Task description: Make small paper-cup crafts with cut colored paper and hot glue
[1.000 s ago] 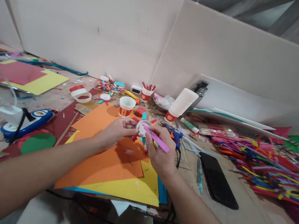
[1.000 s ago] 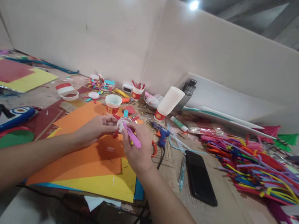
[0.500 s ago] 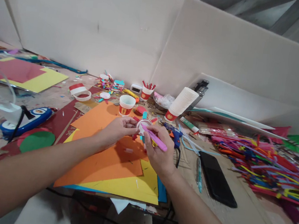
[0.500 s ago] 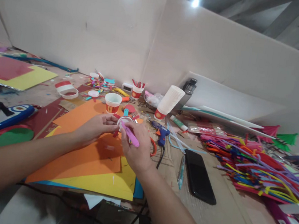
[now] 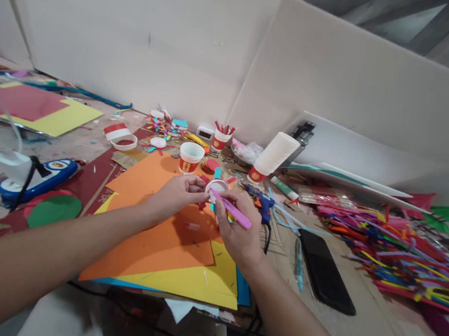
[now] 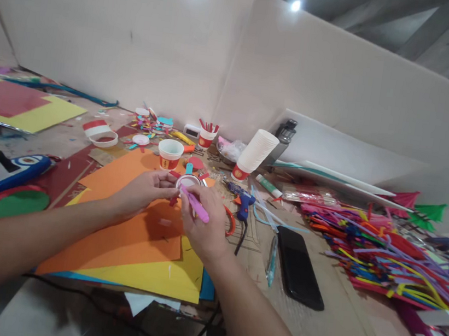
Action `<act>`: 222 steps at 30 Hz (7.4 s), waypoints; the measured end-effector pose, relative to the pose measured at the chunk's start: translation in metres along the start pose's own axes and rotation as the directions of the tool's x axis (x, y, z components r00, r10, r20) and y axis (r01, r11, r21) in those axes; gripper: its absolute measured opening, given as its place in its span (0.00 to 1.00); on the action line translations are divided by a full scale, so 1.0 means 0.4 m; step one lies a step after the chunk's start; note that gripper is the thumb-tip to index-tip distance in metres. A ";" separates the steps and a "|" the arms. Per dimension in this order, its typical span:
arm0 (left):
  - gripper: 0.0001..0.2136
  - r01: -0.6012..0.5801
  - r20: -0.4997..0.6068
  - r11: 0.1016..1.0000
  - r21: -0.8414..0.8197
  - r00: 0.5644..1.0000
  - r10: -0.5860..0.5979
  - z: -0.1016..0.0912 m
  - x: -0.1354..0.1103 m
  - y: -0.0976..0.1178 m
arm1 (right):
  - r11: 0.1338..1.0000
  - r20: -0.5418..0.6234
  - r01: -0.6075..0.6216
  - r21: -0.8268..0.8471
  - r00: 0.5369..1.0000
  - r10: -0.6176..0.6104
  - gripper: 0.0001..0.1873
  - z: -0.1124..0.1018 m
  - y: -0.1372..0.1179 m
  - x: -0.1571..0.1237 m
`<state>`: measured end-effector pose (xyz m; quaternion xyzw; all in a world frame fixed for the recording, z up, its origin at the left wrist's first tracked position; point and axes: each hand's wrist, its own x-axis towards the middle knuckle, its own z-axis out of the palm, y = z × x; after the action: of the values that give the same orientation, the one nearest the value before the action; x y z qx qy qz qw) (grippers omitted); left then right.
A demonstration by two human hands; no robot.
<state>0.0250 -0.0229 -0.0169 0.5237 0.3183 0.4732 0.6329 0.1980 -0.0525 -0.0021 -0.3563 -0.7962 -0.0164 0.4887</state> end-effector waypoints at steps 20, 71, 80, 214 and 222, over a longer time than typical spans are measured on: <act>0.17 -0.005 -0.129 1.000 0.014 0.992 0.007 0.003 -0.008 0.024 | 0.996 -0.049 -0.073 -0.054 0.996 0.071 0.04 -0.009 0.012 0.002; 0.16 0.008 -0.063 1.000 -0.023 0.998 -0.010 0.001 -0.002 0.008 | 0.994 -0.051 -0.031 -0.108 0.998 0.026 0.04 -0.006 0.012 0.001; 0.16 0.012 -0.061 0.999 -0.030 0.998 -0.014 0.003 -0.003 0.015 | 0.993 -0.064 -0.082 -0.081 0.995 0.077 0.04 -0.006 0.016 0.005; 0.08 0.058 -0.231 0.958 -0.281 0.965 -0.126 -0.045 0.029 0.011 | 0.984 -0.018 -0.166 0.062 0.986 0.168 0.09 0.005 0.036 0.003; 0.09 -0.060 -0.333 0.972 -0.229 0.943 -0.021 -0.061 0.031 0.024 | 0.937 0.391 -0.189 -0.294 0.870 0.299 0.19 0.038 0.070 -0.006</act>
<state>0.0050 -0.0023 -0.0125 0.3604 0.3571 0.5956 0.6228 0.2034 -0.0274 -0.0209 -0.5074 -0.8239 0.0260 0.2511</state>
